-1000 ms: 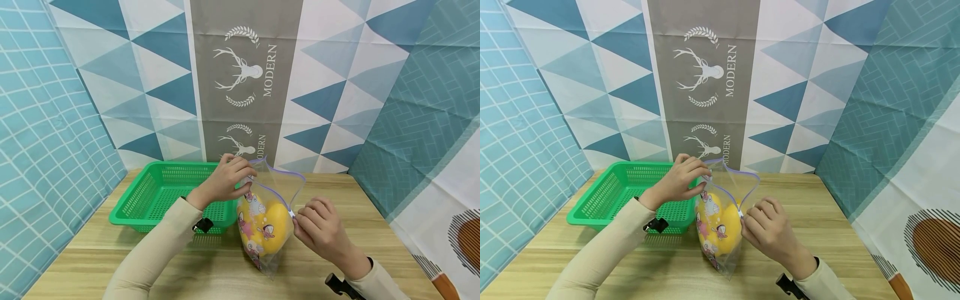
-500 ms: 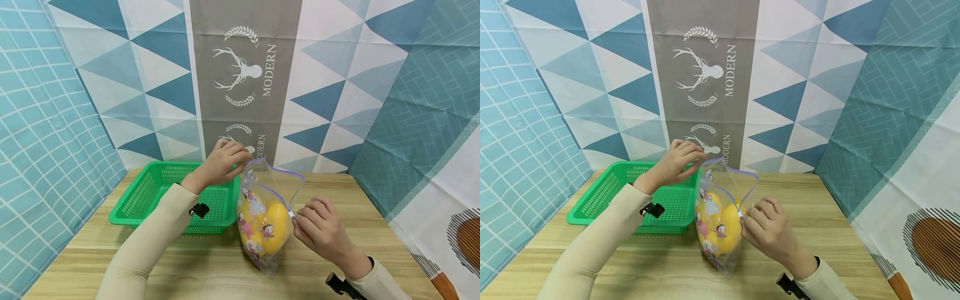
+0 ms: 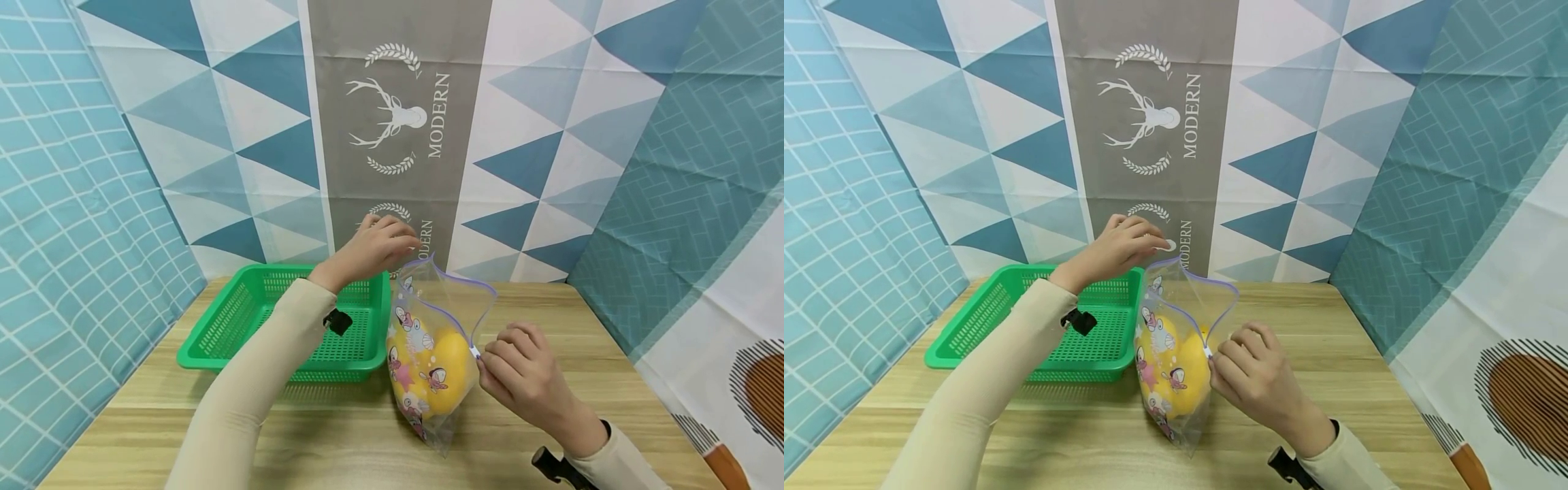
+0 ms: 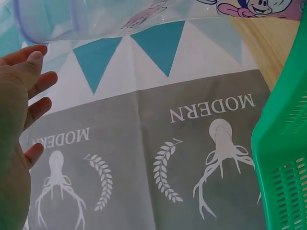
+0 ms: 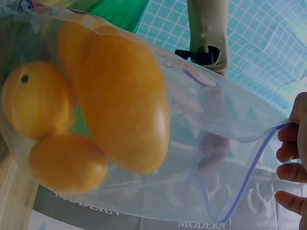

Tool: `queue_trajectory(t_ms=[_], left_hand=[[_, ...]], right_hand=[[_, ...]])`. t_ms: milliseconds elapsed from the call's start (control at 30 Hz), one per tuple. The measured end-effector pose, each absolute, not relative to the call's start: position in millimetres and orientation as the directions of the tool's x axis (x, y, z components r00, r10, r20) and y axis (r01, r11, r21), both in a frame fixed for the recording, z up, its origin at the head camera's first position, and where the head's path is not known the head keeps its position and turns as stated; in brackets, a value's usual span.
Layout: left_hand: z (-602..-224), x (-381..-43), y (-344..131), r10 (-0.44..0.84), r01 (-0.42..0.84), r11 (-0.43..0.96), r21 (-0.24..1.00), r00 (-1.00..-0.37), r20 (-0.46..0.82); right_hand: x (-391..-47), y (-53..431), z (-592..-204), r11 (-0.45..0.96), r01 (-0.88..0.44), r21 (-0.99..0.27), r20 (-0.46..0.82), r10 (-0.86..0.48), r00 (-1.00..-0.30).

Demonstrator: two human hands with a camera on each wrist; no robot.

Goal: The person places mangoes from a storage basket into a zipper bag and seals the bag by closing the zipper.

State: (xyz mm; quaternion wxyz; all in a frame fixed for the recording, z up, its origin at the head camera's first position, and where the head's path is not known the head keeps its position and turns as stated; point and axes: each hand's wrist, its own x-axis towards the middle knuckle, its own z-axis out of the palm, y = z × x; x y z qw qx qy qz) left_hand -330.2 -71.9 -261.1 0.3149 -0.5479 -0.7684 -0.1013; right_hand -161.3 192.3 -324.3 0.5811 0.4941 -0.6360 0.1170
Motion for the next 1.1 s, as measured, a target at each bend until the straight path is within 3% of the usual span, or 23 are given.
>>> queue_trajectory(t_ms=[167,467,1100], left_hand=[[-261,-336,-63,0.805,0.904,0.409,-0.126,-0.292,0.516],[-263,-342,-49,0.819,0.905,0.426,-0.005,-0.383,0.428],[-271,-347,-47,0.798,0.911,0.412,-0.001,-0.361,0.483]], right_hand=[[-160,192,-324,0.482,-0.765,0.427,0.854,-0.493,0.167],[-158,190,-323,0.480,-0.765,0.429,0.854,-0.492,0.170],[-159,192,-325,0.481,-0.765,0.427,0.857,-0.484,0.174]])
